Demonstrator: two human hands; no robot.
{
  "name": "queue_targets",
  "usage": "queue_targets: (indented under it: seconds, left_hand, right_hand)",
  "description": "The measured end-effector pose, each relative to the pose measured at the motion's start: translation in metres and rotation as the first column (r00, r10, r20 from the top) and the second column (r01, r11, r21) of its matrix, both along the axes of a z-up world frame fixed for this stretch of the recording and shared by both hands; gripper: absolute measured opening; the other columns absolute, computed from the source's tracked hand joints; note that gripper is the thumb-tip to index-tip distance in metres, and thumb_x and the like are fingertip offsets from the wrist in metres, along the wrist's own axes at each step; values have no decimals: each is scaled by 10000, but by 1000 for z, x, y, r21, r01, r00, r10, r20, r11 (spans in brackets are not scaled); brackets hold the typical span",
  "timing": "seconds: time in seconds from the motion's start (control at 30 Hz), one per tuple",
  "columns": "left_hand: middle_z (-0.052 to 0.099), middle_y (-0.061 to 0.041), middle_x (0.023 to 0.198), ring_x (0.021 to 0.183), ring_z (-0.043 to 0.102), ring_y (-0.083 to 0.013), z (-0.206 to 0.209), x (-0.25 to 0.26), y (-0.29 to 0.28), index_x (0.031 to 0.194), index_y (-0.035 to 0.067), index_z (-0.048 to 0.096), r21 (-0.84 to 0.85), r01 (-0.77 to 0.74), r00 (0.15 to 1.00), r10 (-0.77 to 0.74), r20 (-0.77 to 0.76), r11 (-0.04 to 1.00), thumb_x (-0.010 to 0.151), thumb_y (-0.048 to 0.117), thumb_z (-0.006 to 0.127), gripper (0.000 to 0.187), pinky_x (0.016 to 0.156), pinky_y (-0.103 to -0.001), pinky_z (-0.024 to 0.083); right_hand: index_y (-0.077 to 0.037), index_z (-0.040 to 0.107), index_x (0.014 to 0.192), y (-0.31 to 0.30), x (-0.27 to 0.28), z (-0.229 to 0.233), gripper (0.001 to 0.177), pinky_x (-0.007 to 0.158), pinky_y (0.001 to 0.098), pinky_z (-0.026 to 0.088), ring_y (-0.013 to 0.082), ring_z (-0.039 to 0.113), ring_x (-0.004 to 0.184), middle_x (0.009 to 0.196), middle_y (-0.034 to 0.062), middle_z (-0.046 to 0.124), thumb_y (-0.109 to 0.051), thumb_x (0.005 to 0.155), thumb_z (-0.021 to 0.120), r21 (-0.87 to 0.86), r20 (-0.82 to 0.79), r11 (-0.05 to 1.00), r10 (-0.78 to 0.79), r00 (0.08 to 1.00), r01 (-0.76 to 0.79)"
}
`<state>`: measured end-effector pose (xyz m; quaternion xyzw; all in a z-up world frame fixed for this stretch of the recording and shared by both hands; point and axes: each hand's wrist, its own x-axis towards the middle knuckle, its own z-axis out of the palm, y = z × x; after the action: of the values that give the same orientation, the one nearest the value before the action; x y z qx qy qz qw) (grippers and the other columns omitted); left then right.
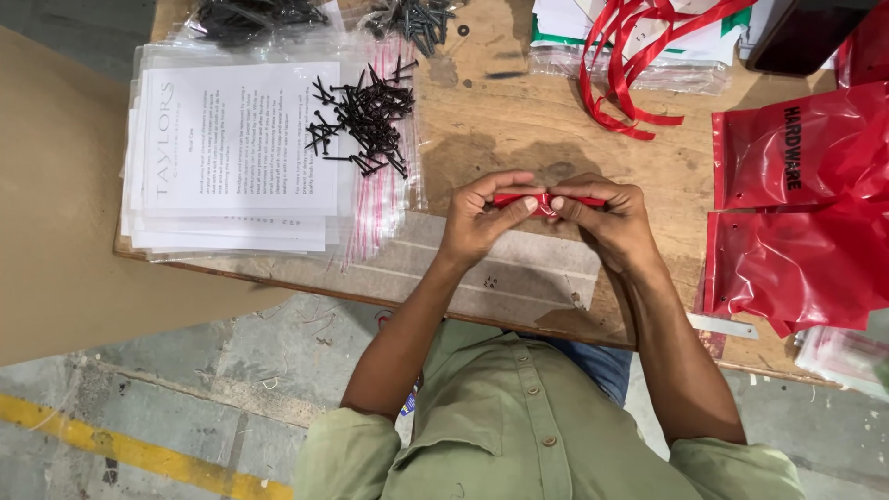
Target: Placing hardware components like screws into red bags and tying them with red ribbons.
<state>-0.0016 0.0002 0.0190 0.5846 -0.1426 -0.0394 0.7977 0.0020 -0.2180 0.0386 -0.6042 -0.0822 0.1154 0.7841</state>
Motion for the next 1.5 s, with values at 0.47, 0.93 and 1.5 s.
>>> queue_targets:
  seconds: [0.47,0.93,1.5]
  left_hand:
    - [741,-162,1223,1101,717,-189,-13,1,-1,1228,-49,707,-35,59,998,-59,-17,998,978,13,736,260,978,-326,603]
    - [763,-158,1161,1148,728,-213,-13,0,-1,1102,-14,759,45,-48,974,37,223,998,933,-82,677,200,1015,-345,603]
    - [703,-167,1206,1038,735,-243,-8,3,3,1147,-40,740,-151,66,993,-80,-90,986,990,4,689,170,879,-352,678]
  right_hand:
    - [-9,732,1114,8,-8,-2,271,874,271,584,150,688,988,1116,109,710,82,862,776,-109,81,981,-153,985,161]
    - [7,765,1078,5,-7,-10,218,923,301,568,182,658,1056,1154,105,665,109,887,747,-45,215,997,-52,975,64]
    - [4,746,1155,10,-12,6,222,680,277,604,151,709,842,1078,105,689,5,934,745,-244,293,966,-11,956,86]
